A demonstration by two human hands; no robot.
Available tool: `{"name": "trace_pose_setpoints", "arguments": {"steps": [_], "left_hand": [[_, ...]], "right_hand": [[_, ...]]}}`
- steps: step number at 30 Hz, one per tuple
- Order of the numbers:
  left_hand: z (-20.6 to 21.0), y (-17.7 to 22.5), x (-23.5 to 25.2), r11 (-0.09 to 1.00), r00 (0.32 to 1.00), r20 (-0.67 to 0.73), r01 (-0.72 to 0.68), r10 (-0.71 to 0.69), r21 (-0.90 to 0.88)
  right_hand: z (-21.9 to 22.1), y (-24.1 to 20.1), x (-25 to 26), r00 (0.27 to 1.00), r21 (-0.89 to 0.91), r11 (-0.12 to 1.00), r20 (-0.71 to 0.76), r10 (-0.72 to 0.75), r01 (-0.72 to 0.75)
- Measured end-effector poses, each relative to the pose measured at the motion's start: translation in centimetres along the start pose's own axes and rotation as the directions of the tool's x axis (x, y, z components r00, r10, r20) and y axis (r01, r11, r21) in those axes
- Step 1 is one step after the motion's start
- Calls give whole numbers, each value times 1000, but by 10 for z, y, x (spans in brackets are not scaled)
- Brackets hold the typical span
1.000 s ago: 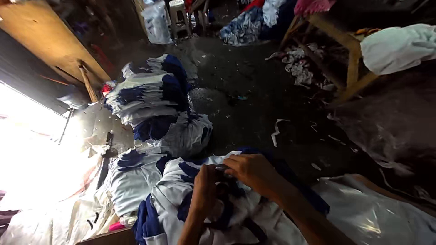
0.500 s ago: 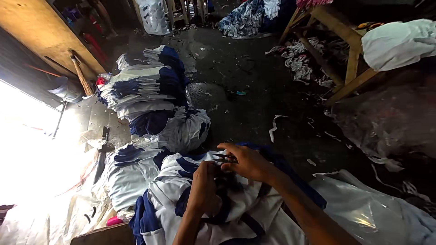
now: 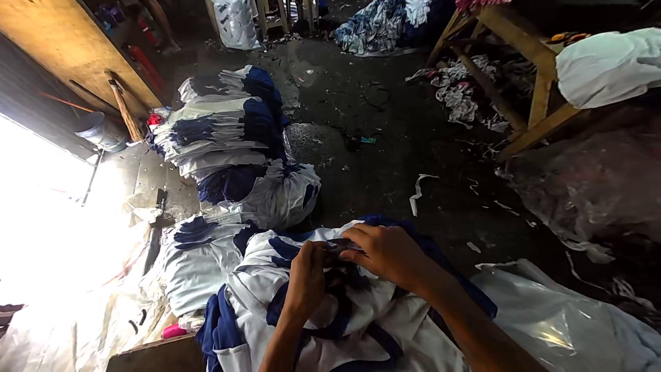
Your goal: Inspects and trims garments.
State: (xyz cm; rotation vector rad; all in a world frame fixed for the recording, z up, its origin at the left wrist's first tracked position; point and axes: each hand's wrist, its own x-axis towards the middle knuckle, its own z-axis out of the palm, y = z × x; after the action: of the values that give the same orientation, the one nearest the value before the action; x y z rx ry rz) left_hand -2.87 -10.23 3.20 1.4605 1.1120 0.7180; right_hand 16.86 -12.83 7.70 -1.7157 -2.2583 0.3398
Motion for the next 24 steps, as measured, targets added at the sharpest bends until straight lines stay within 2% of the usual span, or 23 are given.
{"name": "trace_pose_setpoints", "arguments": {"steps": [4, 10, 15, 19, 24], "left_hand": [[1, 1, 1, 1000, 1000, 5, 1, -1, 19], [-4, 2, 1, 997, 1000, 7, 4, -5, 73], [-4, 2, 1, 997, 1000, 18, -15, 14, 70], [-3, 2, 0, 997, 999, 21, -34, 32, 66], [-3, 0, 0, 998, 1000, 24, -15, 14, 54]], "right_hand": [[9, 4, 2, 994, -158, 983, -41, -101, 93], [14, 8, 7, 997, 152, 986, 31, 64, -68], [19, 5, 5, 998, 79, 996, -54, 42, -38], [18, 1, 4, 999, -33, 999, -50, -9, 8], [20, 3, 5, 998, 72, 996, -25, 50, -48]]}}
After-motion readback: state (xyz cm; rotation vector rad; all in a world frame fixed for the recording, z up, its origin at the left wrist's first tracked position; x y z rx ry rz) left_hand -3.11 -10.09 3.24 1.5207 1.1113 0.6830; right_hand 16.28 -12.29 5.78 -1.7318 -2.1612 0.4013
